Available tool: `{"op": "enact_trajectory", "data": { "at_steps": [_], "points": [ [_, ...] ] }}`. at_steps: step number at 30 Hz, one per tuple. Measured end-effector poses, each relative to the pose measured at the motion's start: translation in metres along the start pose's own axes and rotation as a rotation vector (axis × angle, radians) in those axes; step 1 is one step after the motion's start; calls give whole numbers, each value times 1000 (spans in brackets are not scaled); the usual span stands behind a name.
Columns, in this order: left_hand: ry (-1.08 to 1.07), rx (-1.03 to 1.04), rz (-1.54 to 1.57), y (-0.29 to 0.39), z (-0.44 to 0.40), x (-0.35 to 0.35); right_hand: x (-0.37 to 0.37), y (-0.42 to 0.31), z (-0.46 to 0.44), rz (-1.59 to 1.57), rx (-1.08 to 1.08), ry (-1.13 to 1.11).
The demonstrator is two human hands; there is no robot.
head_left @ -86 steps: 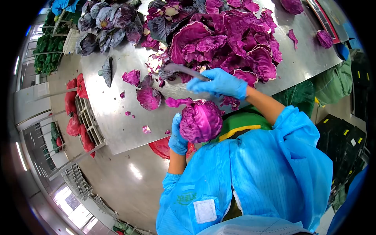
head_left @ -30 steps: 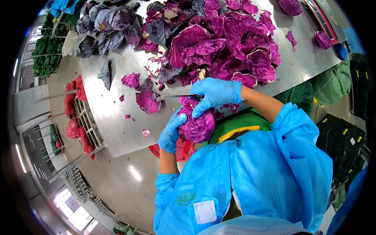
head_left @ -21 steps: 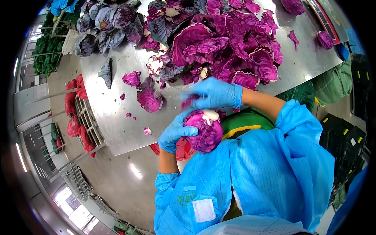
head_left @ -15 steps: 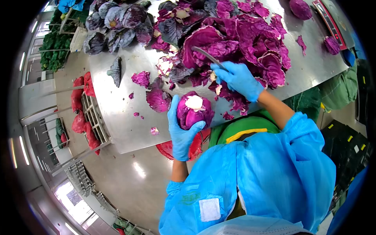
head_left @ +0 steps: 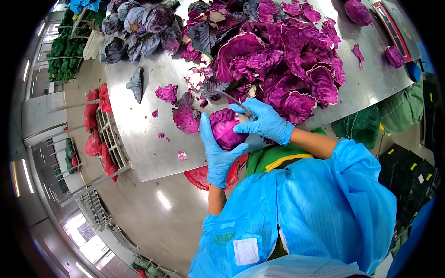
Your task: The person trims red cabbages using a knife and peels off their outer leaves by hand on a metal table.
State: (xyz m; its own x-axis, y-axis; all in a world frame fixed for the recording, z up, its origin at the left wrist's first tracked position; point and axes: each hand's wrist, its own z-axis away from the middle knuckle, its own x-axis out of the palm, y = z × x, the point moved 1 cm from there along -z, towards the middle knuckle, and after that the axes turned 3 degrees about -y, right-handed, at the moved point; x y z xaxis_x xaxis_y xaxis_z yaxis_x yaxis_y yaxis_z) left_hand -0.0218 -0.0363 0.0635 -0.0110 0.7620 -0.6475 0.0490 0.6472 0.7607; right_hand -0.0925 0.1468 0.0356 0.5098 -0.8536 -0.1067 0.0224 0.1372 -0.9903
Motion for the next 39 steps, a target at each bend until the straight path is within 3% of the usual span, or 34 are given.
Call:
{"op": "enact_trajectory", "data": {
  "at_steps": [2, 5, 8, 9, 12, 13, 16, 17, 18, 20, 21, 22, 23, 25, 26, 28, 29, 31, 32, 34, 36, 38, 39],
  "points": [
    [6, -62, 156, 0, 7, 9, 4, -2, 2, -234, 155, 46],
    [76, -78, 203, -6, 14, 19, 4, 7, 7, -267, 49, 41],
    [80, -135, 264, 3, 11, 23, -3, 1, 12, 242, -117, 3],
    [61, -109, 128, 5, 10, 21, -6, -3, 12, 203, -44, -37],
    [161, -129, 310, -1, 17, 26, 5, 25, 11, -197, -14, 87],
    [207, -160, 371, -6, 21, 28, -4, 14, 12, -347, 338, -50],
    [322, -296, 697, -19, 31, 27, -7, 18, -2, 386, -265, 197],
    [370, -327, 731, -10, 32, 23, -16, -12, -8, 640, -372, 390],
    [414, -293, 646, -5, 32, 19, -29, -42, -11, 755, -279, 373],
    [502, -224, 478, 6, 32, 13, -38, -65, 3, 602, -197, 204],
    [537, -194, 440, 17, 31, 12, -34, -64, 6, 300, 13, 14],
    [556, -32, 125, 25, 28, 8, -31, -60, 7, 0, 221, -172],
    [566, 77, -45, 33, 24, 7, -14, -18, 6, -333, 198, -280],
    [497, 268, -261, 54, 17, 7, 6, -26, 3, -945, 262, -336],
    [503, 260, -160, 55, 20, 8, 8, -34, 4, -1182, 343, -335],
    [512, 246, 39, 61, 26, 8, 0, -14, 3, -1261, 380, -361],
    [521, -21, 193, 66, 29, 6, -3, -15, 4, -1266, 364, -330],
    [356, -355, 965, 72, 26, 7, -4, -13, 7, -1235, 333, -250],
    [249, -523, 1343, 75, 23, 8, -7, -15, 3, -1103, 201, -322],
    [114, -558, 1440, 71, 22, 9, -14, -22, -13, -841, -52, -467],
    [-11, -601, 1532, 64, 26, 10, -26, -41, -19, -385, -198, -449],
    [104, -483, 1477, 53, 25, 10, -28, -38, -7, -389, -81, -310],
    [159, -394, 1414, 45, 24, 10, -32, -33, -2, -408, 39, -345]
  ]
}}
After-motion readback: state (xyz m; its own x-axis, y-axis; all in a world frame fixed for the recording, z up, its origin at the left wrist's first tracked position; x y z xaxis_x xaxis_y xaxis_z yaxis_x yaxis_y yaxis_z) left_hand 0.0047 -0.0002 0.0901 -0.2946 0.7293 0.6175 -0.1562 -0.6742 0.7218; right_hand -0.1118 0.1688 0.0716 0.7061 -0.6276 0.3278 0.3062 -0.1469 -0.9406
